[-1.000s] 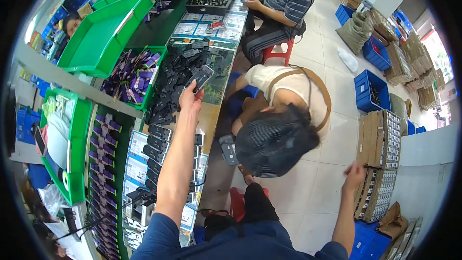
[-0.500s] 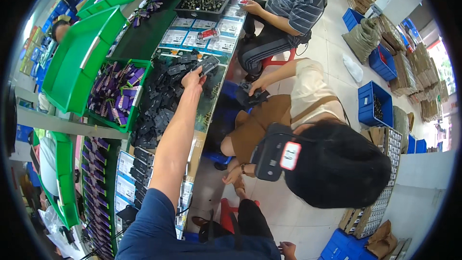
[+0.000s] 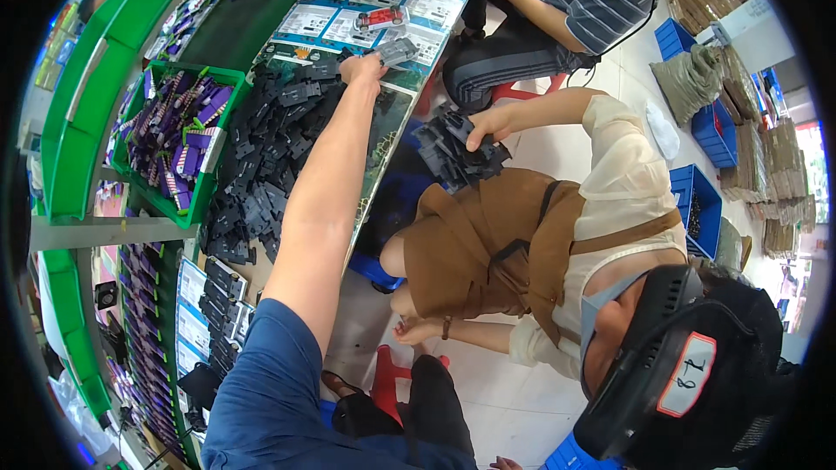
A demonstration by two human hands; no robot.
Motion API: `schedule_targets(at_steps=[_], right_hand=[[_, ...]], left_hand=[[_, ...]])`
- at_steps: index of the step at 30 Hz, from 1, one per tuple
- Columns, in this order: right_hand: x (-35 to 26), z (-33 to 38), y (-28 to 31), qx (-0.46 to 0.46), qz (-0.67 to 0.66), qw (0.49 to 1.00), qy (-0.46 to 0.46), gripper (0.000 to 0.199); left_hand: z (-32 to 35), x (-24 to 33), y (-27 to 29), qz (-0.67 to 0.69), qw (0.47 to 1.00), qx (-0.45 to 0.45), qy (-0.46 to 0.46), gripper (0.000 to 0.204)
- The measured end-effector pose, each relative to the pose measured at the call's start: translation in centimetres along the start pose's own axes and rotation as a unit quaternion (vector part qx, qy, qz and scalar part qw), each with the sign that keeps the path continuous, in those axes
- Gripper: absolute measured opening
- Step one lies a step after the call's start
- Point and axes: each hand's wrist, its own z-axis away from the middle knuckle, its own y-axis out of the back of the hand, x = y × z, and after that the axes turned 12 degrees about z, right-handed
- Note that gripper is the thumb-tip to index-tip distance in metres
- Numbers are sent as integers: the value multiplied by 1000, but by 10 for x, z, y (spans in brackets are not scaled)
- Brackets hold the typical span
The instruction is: Assembling and inspecting small electronic components using a handheld tool on a factory production line.
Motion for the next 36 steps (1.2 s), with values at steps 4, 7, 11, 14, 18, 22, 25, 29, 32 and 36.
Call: schedule_targets(at_steps=[4,7,11,14,18,22,25,29,32,36], right_hand=[[-3,-12,-1,4,-28,999,15,37],[-20,-25,-7,-1,-1,1000,19,31],[-77,11,-35,-6,20,999,49,28],[-107,-3,-39,-50,91,991,83,26],[-158,17,-70,-77,108,982,133,23],[-209,27,-94,-100,203,957,183,30],[-237,38,-122,-105,250,935,229,32],[-254,53,-163,-122,297,909,266,33],[-255,56,-188,-138,325,896,270,30],[-256,80,-223,-145,362,874,289,32]], left_hand=[[16,7,-29,-40,997,-59,10,58],[2,-8,-5,12,996,-85,-13,65],[22,-1,49,64,982,-177,18,69],[96,40,113,151,962,-223,36,63],[226,47,215,202,946,-251,41,7],[349,-4,361,79,969,-192,137,11],[432,-41,453,100,961,-95,238,9],[482,-48,551,39,958,-93,267,12],[492,-40,602,16,956,-54,288,15],[501,-27,645,6,956,2,293,16]])
